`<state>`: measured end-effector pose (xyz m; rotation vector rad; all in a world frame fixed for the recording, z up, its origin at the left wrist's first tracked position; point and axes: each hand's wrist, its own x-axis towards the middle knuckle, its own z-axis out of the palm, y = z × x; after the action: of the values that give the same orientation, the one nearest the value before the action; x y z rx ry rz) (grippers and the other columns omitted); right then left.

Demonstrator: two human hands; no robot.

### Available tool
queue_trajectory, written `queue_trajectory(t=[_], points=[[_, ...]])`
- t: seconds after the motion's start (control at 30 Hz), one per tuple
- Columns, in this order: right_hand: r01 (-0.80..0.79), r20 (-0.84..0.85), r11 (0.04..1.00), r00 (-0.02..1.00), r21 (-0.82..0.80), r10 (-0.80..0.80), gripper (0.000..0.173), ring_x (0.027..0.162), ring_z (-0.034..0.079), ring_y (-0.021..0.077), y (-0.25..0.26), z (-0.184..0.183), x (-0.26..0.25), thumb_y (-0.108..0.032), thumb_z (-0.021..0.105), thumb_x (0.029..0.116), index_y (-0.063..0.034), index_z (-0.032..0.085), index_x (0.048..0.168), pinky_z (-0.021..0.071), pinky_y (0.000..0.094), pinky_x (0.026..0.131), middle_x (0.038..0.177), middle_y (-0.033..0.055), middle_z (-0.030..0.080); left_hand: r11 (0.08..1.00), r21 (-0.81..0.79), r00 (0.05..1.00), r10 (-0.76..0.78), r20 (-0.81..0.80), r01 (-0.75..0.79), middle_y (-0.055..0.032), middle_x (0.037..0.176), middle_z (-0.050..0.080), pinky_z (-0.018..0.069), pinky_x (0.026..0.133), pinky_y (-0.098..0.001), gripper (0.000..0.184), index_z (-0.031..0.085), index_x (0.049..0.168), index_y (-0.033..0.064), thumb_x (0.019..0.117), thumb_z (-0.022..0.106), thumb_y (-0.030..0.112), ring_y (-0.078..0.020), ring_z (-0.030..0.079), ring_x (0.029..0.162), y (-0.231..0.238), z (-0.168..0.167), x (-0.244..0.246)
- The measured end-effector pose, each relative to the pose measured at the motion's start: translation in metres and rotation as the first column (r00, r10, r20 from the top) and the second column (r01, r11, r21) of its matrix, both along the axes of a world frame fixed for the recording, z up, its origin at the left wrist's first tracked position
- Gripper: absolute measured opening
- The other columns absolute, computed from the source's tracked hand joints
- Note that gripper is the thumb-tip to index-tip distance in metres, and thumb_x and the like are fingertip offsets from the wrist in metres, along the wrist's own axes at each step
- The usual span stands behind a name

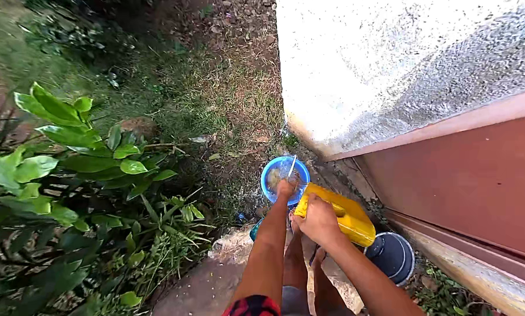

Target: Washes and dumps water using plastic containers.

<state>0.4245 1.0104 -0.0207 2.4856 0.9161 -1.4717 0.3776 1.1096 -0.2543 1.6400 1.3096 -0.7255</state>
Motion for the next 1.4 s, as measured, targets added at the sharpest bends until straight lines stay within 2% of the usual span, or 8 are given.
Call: queue_trajectory(t=[0.53,0.6,0.77,0.9,1.03,1.17,1.27,1.4], points=[[-0.285,0.059,0.958,0.956,-0.02,0.286,0.058,0.119,0.062,0.0386,0.044,-0.007,-0.016,-0.017,0.073,0.0927,0.011,0.048,0.137,0.0454,0.0522,0.103,0.125,0.0271,0.062,0.995,-0.078,0.997,0.07,0.02,-0.068,-0.0263,0.132,0.063,0.0444,0.108,-0.0536,0.046,0.061,0.131,-0.0033,0.11,0.044,0.034,-0.0376,0.059,0.127,0.012,-0.04,0.002],[-0.274,0.052,0.962,0.961,0.001,0.273,0.059,0.118,0.062,0.0387,0.037,-0.014,-0.014,-0.024,0.071,0.0956,0.0098,0.048,0.138,0.0454,0.0518,0.103,0.126,0.0272,0.062,0.995,-0.065,0.997,0.076,0.033,-0.074,-0.0271,0.131,0.063,0.0444,0.108,-0.0535,0.05,0.061,0.13,-0.0042,0.111,0.041,0.037,-0.0379,0.059,0.127,0.013,-0.042,0.004],[-0.018,0.068,0.988,0.998,0.156,0.007,0.073,0.121,0.062,0.0366,-0.024,-0.048,0.011,-0.052,0.067,0.0951,0.0059,0.052,0.137,0.0434,0.0523,0.108,0.13,0.0238,0.063,0.993,-0.049,0.991,0.113,0.075,-0.109,-0.0284,0.137,0.059,0.0403,0.113,-0.0537,0.058,0.059,0.132,-0.0062,0.1138,0.024,0.035,-0.038,0.055,0.133,0.01,-0.053,0.005],[0.317,0.104,0.927,0.934,0.201,-0.343,0.084,0.121,0.063,0.0405,-0.113,-0.071,0.025,-0.056,0.075,0.0881,0.0072,0.053,0.138,0.0454,0.0569,0.108,0.128,0.0259,0.065,0.98,-0.056,0.977,0.196,0.083,-0.192,-0.0291,0.136,0.059,0.0398,0.112,-0.0546,0.058,0.06,0.13,-0.0072,0.1133,0.029,0.038,-0.0385,0.055,0.132,0.004,-0.059,-0.002],[0.7,0.103,0.702,0.694,0.131,-0.712,0.09,0.111,0.067,0.0418,-0.239,-0.086,0.017,-0.047,0.088,0.0781,0.0048,0.048,0.141,0.0525,0.0602,0.097,0.119,0.027,0.067,0.929,-0.054,0.928,0.368,0.06,-0.365,-0.0305,0.134,0.059,0.0431,0.105,-0.0554,0.055,0.058,0.133,-0.0079,0.1087,0.047,0.04,-0.0392,0.057,0.126,-0.009,-0.052,-0.007],[0.934,0.128,0.338,0.323,0.116,-0.938,0.089,0.114,0.066,0.0422,-0.381,-0.078,-0.029,-0.041,0.09,0.0783,0.0056,0.049,0.141,0.0497,0.0618,0.101,0.12,0.0289,0.067,0.868,-0.013,0.861,0.494,0.123,-0.496,-0.0233,0.109,0.06,0.0492,0.08,-0.048,0.051,0.056,0.129,-0.0077,0.1086,0.047,0.038,-0.0289,0.056,0.088,-0.02,-0.051,-0.028],[0.987,0.219,0.036,0.001,0.157,-0.976,0.078,0.119,0.062,0.0439,-0.491,-0.064,-0.085,-0.053,0.078,0.0868,0.0021,0.056,0.138,0.0461,0.0641,0.104,0.124,0.0295,0.066,0.849,-0.007,0.839,0.523,0.148,-0.528,-0.0082,0.083,0.048,0.0459,0.063,-0.0383,0.042,0.056,0.114,-0.0013,0.1087,0.045,0.039,-0.0182,0.045,0.065,-0.036,-0.025,-0.038],[0.911,0.327,-0.323,-0.397,0.258,-0.858,0.07,0.124,0.058,0.0466,-0.612,-0.031,-0.164,-0.053,0.07,0.0936,0.0041,0.061,0.133,0.0417,0.0664,0.106,0.128,0.0325,0.063,0.852,0.006,0.833,0.51,0.212,-0.523,0.0012,0.069,0.037,0.0402,0.053,-0.0299,0.032,0.049,0.093,0.0095,0.1092,0.044,0.037,-0.0113,0.036,0.054,-0.063,0.022,-0.05]])
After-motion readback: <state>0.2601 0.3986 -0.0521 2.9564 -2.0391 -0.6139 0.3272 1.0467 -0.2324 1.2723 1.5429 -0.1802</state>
